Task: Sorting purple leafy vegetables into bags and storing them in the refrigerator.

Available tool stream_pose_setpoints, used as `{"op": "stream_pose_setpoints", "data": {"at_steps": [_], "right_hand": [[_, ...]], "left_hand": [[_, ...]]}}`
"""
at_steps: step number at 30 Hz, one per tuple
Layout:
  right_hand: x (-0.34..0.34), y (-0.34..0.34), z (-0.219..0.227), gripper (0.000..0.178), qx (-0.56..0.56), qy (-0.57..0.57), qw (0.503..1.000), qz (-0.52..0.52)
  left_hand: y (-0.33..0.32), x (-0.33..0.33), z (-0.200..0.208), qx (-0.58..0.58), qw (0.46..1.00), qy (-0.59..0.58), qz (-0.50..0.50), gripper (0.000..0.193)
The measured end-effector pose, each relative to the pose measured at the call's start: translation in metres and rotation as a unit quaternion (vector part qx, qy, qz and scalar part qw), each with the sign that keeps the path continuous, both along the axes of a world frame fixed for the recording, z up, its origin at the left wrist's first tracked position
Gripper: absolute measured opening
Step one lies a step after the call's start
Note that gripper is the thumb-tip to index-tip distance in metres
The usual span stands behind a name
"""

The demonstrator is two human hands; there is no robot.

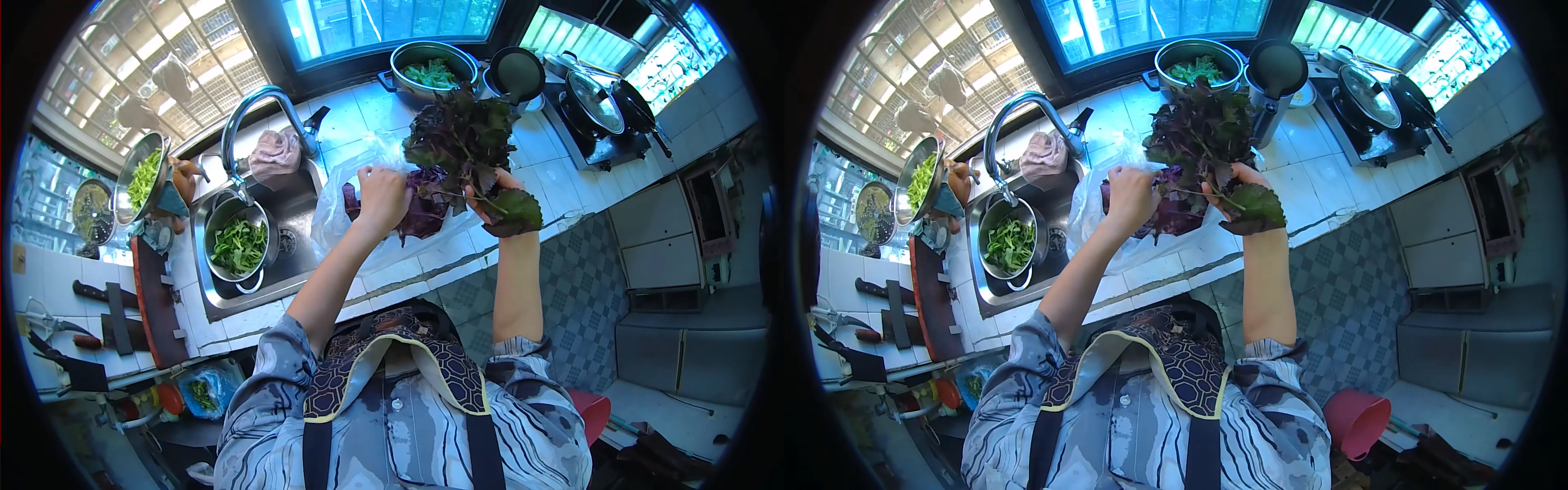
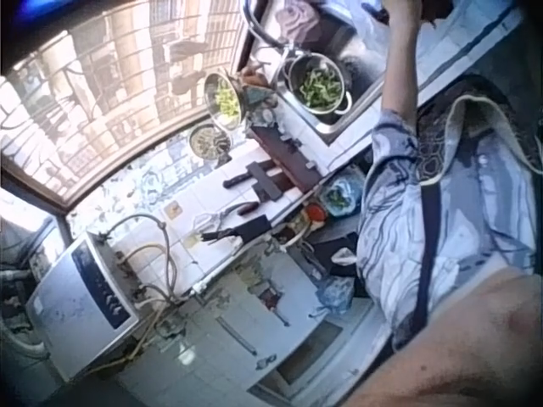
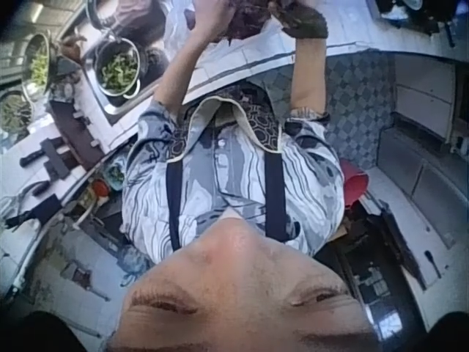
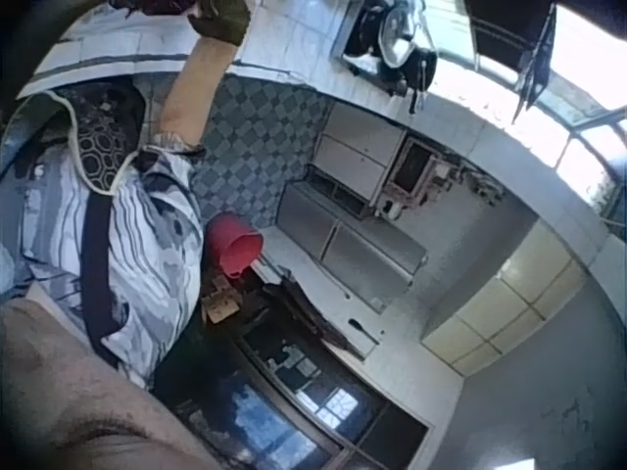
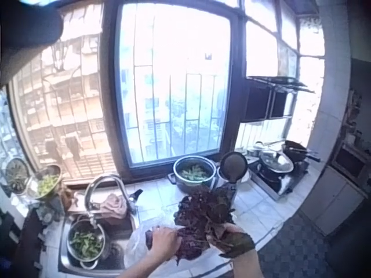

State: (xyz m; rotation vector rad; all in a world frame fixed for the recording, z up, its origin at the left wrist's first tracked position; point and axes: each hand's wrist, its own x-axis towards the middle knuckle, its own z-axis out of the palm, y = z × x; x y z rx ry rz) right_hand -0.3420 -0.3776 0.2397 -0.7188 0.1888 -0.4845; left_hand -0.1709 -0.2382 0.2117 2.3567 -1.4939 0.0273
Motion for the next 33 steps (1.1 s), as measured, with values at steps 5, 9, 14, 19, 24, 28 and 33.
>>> {"op": "stream_pose_setpoints", "data": {"at_steps": [5,9,14,19,24,28,33], "right_hand": [[0.012,-0.001,0.008,0.020,-0.004,0.001,0.999,-0.044],[0.049,0.025,0.013,0.014,-0.283,0.110,0.930,-0.208],[0.068,0.071,0.029,0.021,-0.200,0.066,0.954,-0.213],[0.063,0.102,0.041,0.033,-0.007,0.008,0.991,-0.134],[0.051,0.123,0.037,0.040,-0.028,-0.006,0.995,-0.092],[0.044,0.145,0.030,0.044,-0.089,0.032,0.991,-0.097],[0.024,0.157,0.046,0.035,-0.443,0.108,0.873,-0.174]], "left_hand": [[0.029,-0.001,0.042,-0.015,0.965,0.248,-0.079,0.060],[0.049,-0.023,0.066,-0.151,0.927,0.323,-0.119,0.092],[0.045,-0.036,0.065,-0.288,0.912,0.286,-0.052,0.070],[0.055,-0.032,0.062,-0.335,0.917,0.216,-0.017,0.045],[0.069,-0.038,0.053,-0.395,0.893,0.204,0.071,0.030],[0.064,-0.038,0.044,-0.541,0.823,0.158,0.064,0.026],[0.092,-0.054,0.058,-0.461,0.829,0.316,0.014,0.032]]}}
